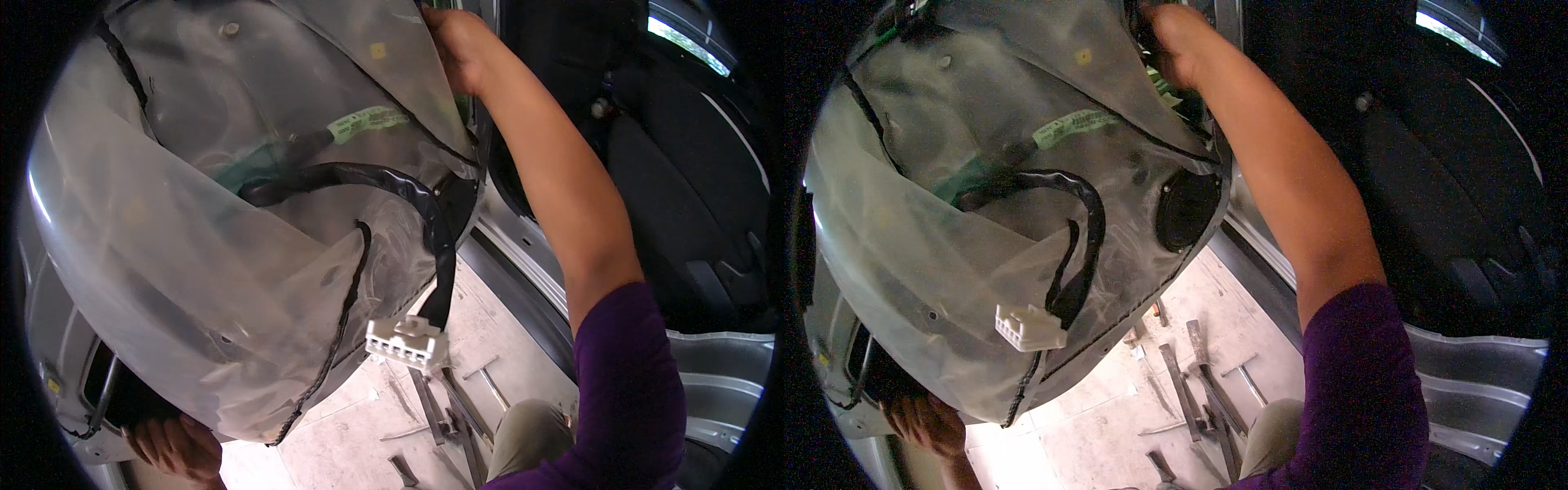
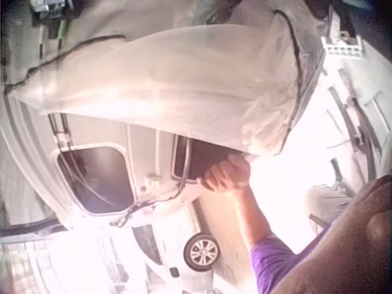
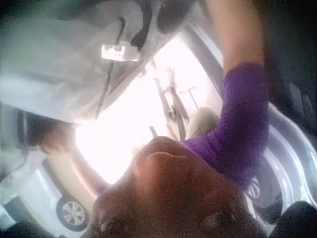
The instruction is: The person uses a pry bar and hammer to work on a car door frame, then uses a body hammer to flatten out dents on the exterior panel.
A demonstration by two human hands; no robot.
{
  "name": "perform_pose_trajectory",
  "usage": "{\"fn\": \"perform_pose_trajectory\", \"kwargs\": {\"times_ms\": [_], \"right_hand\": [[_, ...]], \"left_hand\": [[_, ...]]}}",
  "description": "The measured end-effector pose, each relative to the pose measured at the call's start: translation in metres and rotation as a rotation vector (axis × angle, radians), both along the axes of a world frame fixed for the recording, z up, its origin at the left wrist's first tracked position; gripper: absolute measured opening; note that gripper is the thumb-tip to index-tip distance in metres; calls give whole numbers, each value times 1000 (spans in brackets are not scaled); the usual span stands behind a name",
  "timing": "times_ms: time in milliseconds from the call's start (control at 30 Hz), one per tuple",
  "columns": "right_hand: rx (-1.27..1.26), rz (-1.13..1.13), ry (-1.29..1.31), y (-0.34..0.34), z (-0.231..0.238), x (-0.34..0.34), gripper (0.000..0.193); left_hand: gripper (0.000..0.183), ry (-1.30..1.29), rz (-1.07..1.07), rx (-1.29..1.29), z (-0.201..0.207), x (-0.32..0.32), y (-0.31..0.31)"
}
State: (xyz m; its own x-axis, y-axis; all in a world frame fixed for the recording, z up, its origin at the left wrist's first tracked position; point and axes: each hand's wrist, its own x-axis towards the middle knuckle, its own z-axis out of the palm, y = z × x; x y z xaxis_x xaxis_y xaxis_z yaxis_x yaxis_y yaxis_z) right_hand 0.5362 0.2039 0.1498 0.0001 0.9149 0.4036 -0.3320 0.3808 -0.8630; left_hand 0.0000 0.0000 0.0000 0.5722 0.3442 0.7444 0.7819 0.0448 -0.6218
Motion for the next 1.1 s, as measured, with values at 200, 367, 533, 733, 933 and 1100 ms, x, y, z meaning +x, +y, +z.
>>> {"fn": "perform_pose_trajectory", "kwargs": {"times_ms": [200, 367, 533, 733, 933, 1100], "right_hand": [[267, -548, -421, -101, -82, 3, 61], [-29, -649, -538, -150, -182, 31, 53], [-219, -724, -752, -157, -305, 57, 48], [-380, -775, -1064, -190, -319, 55, 46], [-268, -841, -863, -172, -371, 88, 48], [125, -626, -405, -127, -253, 40, 48]], "left_hand": [[26, 115, -173, 71, -28, -43, 20], [27, 74, -139, 83, -35, -42, 12], [21, 19, 18, -8, -17, -21, -12], [26, -10, -47, 85, -12, 12, 5], [28, 2, -23, 84, -5, 21, 9], [27, 115, -167, 73, -25, -48, 8]]}}
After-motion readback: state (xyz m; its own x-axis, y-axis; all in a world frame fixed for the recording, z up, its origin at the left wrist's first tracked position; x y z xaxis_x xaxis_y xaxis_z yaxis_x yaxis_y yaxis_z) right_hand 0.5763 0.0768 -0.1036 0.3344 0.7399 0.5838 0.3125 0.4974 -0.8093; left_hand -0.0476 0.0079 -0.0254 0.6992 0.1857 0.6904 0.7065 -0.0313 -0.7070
